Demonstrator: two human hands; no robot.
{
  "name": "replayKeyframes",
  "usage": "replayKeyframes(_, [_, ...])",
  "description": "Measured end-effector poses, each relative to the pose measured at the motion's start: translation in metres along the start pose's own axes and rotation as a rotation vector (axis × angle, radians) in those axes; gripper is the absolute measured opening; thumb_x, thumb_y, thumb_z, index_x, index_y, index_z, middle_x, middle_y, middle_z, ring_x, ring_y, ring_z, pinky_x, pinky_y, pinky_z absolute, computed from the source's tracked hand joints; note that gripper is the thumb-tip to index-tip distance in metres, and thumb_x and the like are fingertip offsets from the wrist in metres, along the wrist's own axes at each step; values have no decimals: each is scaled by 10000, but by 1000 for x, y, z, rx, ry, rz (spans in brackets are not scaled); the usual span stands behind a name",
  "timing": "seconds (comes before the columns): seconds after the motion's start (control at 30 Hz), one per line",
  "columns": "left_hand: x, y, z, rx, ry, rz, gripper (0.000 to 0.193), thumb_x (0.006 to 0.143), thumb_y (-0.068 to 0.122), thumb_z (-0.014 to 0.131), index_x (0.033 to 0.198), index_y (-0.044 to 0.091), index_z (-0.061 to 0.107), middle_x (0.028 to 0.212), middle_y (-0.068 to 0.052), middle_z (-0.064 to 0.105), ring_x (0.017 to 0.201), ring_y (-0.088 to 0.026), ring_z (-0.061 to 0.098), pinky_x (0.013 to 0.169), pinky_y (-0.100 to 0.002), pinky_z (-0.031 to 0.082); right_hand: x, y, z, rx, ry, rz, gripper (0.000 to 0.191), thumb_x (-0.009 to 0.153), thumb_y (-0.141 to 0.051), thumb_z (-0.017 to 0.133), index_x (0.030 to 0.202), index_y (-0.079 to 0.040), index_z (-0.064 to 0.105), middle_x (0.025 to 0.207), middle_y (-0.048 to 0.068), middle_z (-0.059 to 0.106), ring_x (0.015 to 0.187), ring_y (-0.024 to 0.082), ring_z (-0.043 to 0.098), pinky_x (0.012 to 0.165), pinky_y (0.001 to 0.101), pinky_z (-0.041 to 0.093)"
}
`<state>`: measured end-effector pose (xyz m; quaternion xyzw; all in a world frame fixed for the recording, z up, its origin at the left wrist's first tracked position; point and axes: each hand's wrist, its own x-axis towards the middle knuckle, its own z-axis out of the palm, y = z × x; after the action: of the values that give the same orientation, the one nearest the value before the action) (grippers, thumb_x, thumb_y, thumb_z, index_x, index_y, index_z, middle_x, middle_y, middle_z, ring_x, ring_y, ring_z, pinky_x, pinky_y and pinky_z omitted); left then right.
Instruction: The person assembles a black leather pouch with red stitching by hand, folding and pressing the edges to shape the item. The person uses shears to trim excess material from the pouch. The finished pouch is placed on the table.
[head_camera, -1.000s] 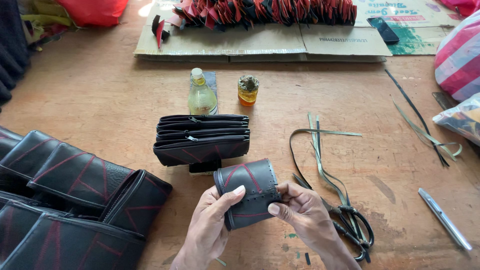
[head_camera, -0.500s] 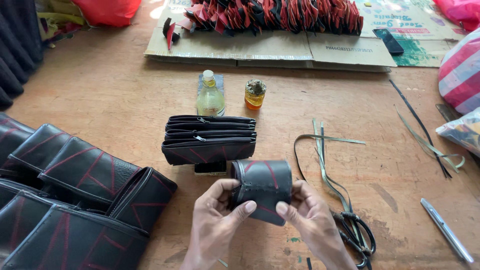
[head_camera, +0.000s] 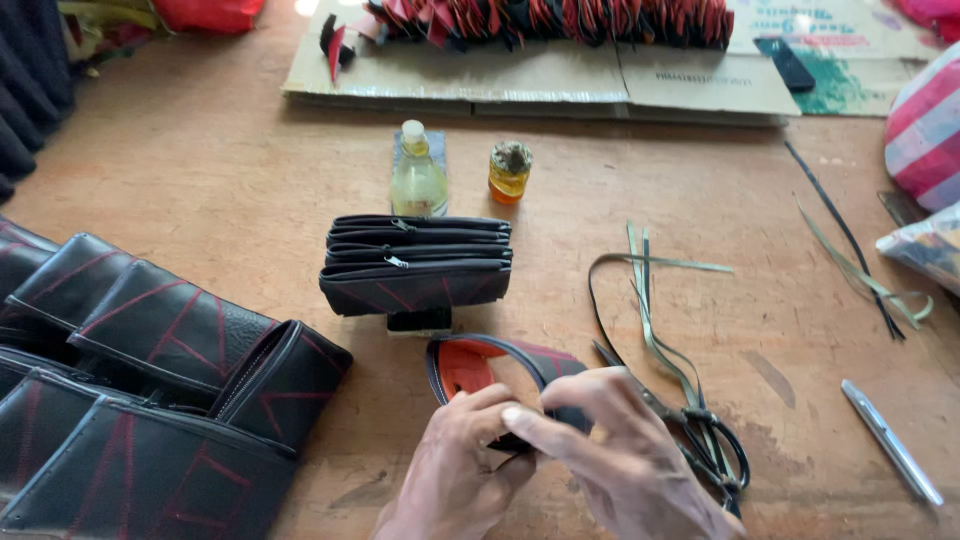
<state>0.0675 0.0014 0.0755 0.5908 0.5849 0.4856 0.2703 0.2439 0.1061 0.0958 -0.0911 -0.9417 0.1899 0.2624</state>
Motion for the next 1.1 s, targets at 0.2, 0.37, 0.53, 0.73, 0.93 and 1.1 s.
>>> replayKeyframes(0.2, [10,-1,4,-176,30,-266,316,691,-6,823,927,38,618,806,-74,715,745,-159,734,676,-307,569,7,-2,-14,40,-178,74,288,828,9,687,1115,-17,690,1031,69,650,911,208,690,688,336,568])
replayKeyframes(0.37, [2,-6,6,-197,-35,-236,379,720,-30,780,1023,30,562,842,-73,720,848,-162,793,741,-304,592,5,-7,-1,20,-212,132,235,776,-7,698,1003,-45,650,914,101,573,856,254,641,695,390,531])
replayKeyframes(0.53, [-8,-20,9,-261,-145,-225,424,710,-42,806,1065,35,587,877,-79,775,938,-155,820,838,-308,600,-4,-1,21,97,-7,120,99,904,-131,671,977,-99,611,896,63,556,854,219,625,719,360,521])
replayKeyframes(0.73, [-35,-43,22,-121,-142,-58,561,700,52,780,1240,88,629,790,-56,763,837,-180,748,966,-341,414,-18,43,35,399,114,854,408,990,-392,489,1158,-26,559,873,93,613,768,196,621,686,328,532])
replayKeyframes(0.93, [-53,-70,33,-9,-215,26,294,970,230,654,1243,135,707,921,-24,719,955,-219,649,1050,-364,406,-28,76,55,1081,-167,980,700,913,-508,597,1376,12,516,1185,110,666,1100,182,633,917,300,525])
replayKeyframes(1.1, [-41,-70,21,-115,-201,212,240,989,123,634,1221,89,687,1070,-75,715,1187,-226,622,1123,-391,414,-26,72,59,1182,-154,1069,742,793,-431,747,1386,-59,500,1340,144,619,1239,250,577,994,352,495])
